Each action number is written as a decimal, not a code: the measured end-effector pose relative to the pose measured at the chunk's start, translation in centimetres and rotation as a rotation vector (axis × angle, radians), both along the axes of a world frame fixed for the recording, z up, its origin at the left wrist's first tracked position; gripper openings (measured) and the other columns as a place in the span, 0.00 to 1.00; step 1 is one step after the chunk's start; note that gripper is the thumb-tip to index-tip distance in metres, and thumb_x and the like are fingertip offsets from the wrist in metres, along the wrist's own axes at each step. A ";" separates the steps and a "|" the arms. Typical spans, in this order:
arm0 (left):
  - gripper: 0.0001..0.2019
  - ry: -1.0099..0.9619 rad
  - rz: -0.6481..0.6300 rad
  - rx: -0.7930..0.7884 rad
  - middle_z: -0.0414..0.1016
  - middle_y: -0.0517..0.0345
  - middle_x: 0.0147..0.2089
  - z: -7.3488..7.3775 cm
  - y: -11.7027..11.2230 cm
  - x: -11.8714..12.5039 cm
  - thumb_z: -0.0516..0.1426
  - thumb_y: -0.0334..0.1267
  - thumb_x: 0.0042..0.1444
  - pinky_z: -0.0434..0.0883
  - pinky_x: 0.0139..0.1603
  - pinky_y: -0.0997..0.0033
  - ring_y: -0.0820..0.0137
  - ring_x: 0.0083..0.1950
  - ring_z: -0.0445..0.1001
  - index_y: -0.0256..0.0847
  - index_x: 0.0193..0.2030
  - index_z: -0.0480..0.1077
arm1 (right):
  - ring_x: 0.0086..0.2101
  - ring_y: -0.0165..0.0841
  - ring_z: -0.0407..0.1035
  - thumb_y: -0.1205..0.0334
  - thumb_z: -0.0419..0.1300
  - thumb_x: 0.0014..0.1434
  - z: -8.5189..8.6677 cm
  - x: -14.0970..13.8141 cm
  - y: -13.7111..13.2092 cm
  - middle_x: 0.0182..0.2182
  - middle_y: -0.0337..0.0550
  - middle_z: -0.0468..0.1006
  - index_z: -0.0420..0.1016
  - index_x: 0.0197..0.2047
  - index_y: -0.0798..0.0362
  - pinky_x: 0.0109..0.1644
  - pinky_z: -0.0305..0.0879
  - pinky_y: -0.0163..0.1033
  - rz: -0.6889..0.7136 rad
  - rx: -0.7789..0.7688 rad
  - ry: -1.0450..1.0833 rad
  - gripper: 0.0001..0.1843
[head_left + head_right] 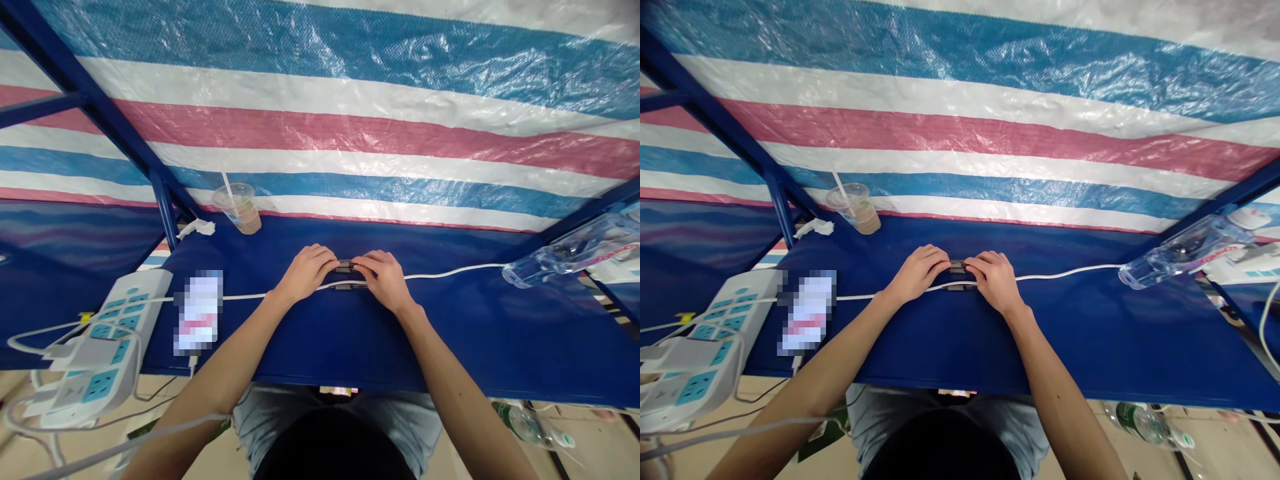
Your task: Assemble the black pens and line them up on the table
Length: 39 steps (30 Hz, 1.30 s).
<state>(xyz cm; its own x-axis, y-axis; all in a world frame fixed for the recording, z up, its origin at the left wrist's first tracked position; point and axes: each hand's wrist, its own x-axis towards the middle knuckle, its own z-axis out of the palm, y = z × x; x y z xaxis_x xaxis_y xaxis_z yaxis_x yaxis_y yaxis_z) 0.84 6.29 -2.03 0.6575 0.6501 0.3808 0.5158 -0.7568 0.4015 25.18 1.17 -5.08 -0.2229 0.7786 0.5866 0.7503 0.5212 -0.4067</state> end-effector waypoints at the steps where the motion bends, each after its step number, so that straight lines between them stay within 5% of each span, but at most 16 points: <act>1: 0.18 -0.006 0.014 -0.001 0.82 0.53 0.46 0.0 0.1 -0.1 0.49 0.46 0.79 0.68 0.54 0.59 0.62 0.49 0.76 0.41 0.45 0.76 | 0.40 0.39 0.76 0.62 0.61 0.74 0.0 0.2 0.1 0.41 0.43 0.85 0.86 0.48 0.46 0.44 0.62 0.46 -0.016 0.002 0.001 0.10; 11: 0.17 -0.070 0.117 0.015 0.83 0.54 0.47 -0.1 1.0 -1.1 0.53 0.49 0.77 0.69 0.53 0.59 0.62 0.49 0.76 0.42 0.46 0.78 | 0.39 0.39 0.75 0.62 0.60 0.74 0.5 1.3 0.2 0.39 0.44 0.85 0.85 0.44 0.48 0.43 0.61 0.46 -0.121 0.030 0.052 0.11; 17: 0.18 -0.057 0.045 -0.005 0.83 0.53 0.48 -0.3 0.4 -0.2 0.53 0.52 0.77 0.69 0.55 0.58 0.61 0.49 0.77 0.42 0.46 0.77 | 0.39 0.40 0.77 0.61 0.61 0.75 0.0 -0.1 0.0 0.40 0.45 0.86 0.84 0.49 0.49 0.44 0.66 0.46 -0.045 0.029 0.040 0.09; 26: 0.21 -0.039 -0.037 -0.037 0.82 0.54 0.40 -0.4 0.0 0.4 0.49 0.48 0.79 0.70 0.51 0.59 0.62 0.45 0.78 0.41 0.40 0.77 | 0.38 0.40 0.76 0.65 0.65 0.71 -0.1 -1.0 -0.2 0.37 0.44 0.84 0.81 0.41 0.49 0.45 0.73 0.44 0.069 0.050 0.128 0.04; 34: 0.10 -0.172 -0.049 0.029 0.83 0.55 0.48 -0.9 0.0 0.4 0.60 0.47 0.73 0.71 0.56 0.59 0.63 0.51 0.79 0.44 0.46 0.77 | 0.38 0.40 0.77 0.58 0.58 0.76 -0.4 -0.9 -0.2 0.38 0.47 0.85 0.83 0.45 0.50 0.45 0.73 0.44 0.042 -0.055 0.021 0.12; 39: 0.14 -0.093 0.008 -0.044 0.83 0.53 0.51 -0.2 -0.4 0.5 0.60 0.51 0.72 0.70 0.59 0.57 0.60 0.53 0.78 0.45 0.55 0.76 | 0.39 0.40 0.77 0.58 0.61 0.74 0.1 -1.0 -0.4 0.37 0.46 0.83 0.82 0.44 0.48 0.45 0.72 0.44 0.005 -0.049 0.060 0.09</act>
